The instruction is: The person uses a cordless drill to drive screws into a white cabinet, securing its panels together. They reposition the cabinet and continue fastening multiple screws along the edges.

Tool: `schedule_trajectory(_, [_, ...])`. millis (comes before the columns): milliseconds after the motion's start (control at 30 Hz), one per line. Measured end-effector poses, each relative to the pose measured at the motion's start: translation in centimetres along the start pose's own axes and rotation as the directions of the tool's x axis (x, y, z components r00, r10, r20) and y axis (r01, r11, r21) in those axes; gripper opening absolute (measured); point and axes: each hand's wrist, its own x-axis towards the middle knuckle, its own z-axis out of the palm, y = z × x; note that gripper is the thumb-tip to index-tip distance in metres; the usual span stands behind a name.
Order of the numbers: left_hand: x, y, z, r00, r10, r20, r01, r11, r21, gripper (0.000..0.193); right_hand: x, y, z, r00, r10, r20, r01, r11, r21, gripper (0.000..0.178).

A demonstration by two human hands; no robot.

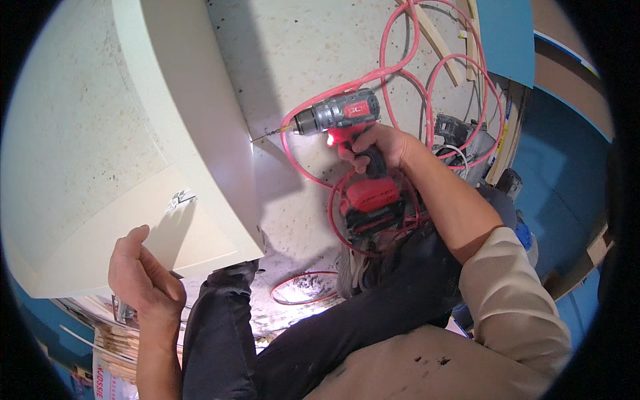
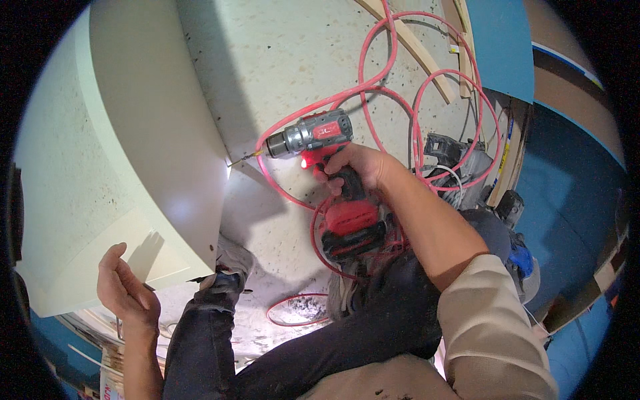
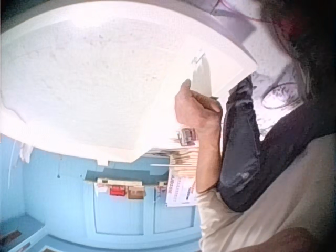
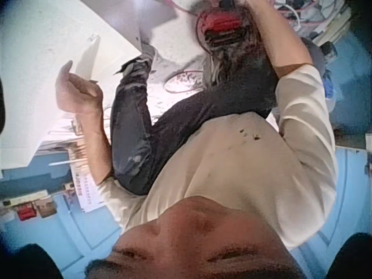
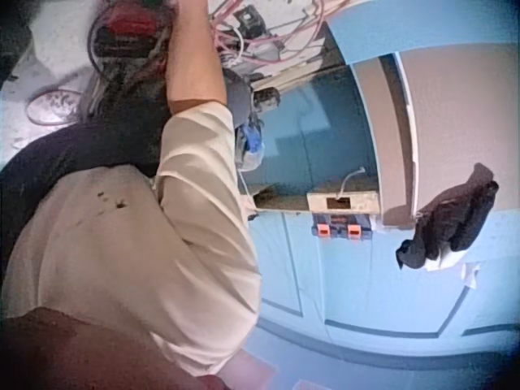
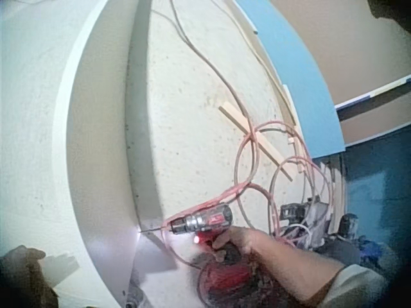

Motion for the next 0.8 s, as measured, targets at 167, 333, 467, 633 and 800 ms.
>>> schedule_trajectory(167, [0.2, -0.5, 0.5, 0.993, 0.102, -0.053, -0.103, 0.995, -0.015, 0.032, -0.6, -0.6, 1.8, 0.999, -0.044, 0.029, 0.047, 0.994, -0.095, 0.048])
schedule_trajectory(333, [0.9, -0.4, 0.1, 0.995, 0.095, 0.0, -0.095, 0.994, -0.047, 0.029, -0.2, -0.2, 1.0, 0.996, -0.041, 0.074, 0.048, 0.994, -0.094, 0.051])
schedule_trajectory(467, [0.3, -0.8, 0.2, 0.997, 0.077, 0.021, -0.076, 0.996, -0.043, 0.025, -0.2, -0.8, 2.1, 0.992, -0.033, 0.122, 0.046, 0.993, -0.11, 0.046])
schedule_trajectory(633, [0.6, -0.6, 0.2, 0.996, 0.082, 0.024, -0.08, 0.995, -0.068, 0.024, 0.3, -0.9, 2.2, 0.994, -0.012, 0.107, 0.025, 0.992, -0.127, 0.047])
schedule_trajectory(800, [0.4, -0.8, 0.2, 0.997, 0.064, 0.037, -0.062, 0.997, -0.053, 0.025, 0.5, -0.6, 1.4, 0.994, 0.015, 0.106, -0.009, 0.999, -0.054, 0.053])
